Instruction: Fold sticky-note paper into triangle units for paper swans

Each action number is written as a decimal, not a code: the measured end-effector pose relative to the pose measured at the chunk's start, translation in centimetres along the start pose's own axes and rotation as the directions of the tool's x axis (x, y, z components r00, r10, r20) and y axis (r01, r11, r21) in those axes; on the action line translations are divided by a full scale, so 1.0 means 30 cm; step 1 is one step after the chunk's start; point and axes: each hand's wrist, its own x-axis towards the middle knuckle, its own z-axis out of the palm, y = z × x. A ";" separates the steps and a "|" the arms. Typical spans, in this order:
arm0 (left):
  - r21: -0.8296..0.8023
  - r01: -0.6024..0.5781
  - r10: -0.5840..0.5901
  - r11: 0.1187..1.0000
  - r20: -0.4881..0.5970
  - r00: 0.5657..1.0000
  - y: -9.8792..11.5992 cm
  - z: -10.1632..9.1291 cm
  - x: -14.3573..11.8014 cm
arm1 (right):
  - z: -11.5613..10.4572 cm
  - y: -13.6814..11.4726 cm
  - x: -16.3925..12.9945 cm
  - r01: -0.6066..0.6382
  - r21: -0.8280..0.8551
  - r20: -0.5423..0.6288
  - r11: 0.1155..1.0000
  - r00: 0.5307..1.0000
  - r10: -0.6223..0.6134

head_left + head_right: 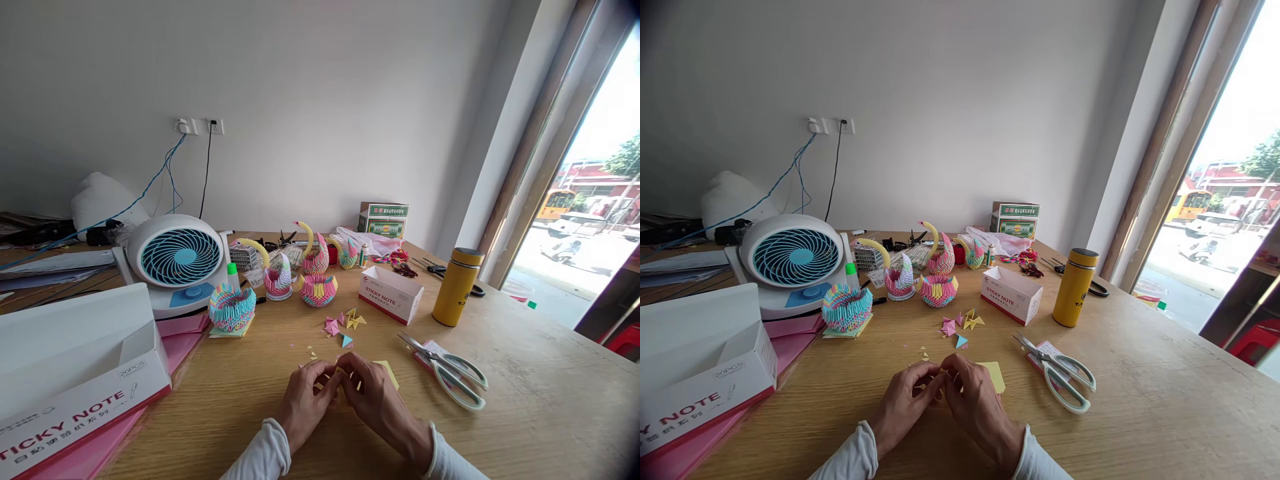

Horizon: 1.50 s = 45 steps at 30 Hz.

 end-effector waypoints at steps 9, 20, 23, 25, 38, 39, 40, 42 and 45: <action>-0.246 0.121 -0.131 0.962 -0.023 0.991 -0.001 0.006 0.006 | -0.009 -0.041 -0.008 0.081 -0.044 0.041 0.996 0.996 -0.079; -0.517 0.216 -0.289 0.828 -0.065 0.955 0.014 -0.008 0.016 | -0.007 -0.027 0.014 -0.229 0.378 0.095 0.897 0.973 0.209; -0.509 0.206 -0.271 0.836 -0.056 0.961 0.011 -0.005 0.014 | 0.000 -0.023 0.011 -0.224 0.373 0.082 0.900 0.975 0.209; -0.500 0.200 -0.259 0.843 -0.052 0.964 0.007 -0.002 0.015 | 0.003 -0.023 0.007 -0.232 0.379 0.083 0.896 0.973 0.217; -0.315 0.124 -0.147 0.941 -0.051 0.988 0.026 -0.004 0.001 | -0.012 -0.027 0.005 0.022 -0.163 -0.083 0.986 0.996 -0.036; -0.337 0.119 -0.141 0.934 -0.042 0.989 0.031 -0.004 -0.001 | -0.013 -0.026 0.004 0.030 -0.197 -0.084 0.980 0.995 -0.047; -0.362 0.113 -0.135 0.925 -0.037 0.990 0.033 -0.004 -0.002 | -0.015 -0.025 0.003 0.031 -0.220 -0.078 0.975 0.996 -0.049; -0.390 0.098 -0.122 0.916 -0.036 0.992 0.027 -0.002 -0.001 | -0.017 -0.027 0.000 0.028 -0.245 -0.053 0.969 0.998 -0.042; -0.353 0.070 -0.089 0.933 -0.039 0.995 -0.005 0.002 0.004 | -0.018 -0.031 -0.003 0.024 -0.266 -0.033 0.964 0.999 -0.033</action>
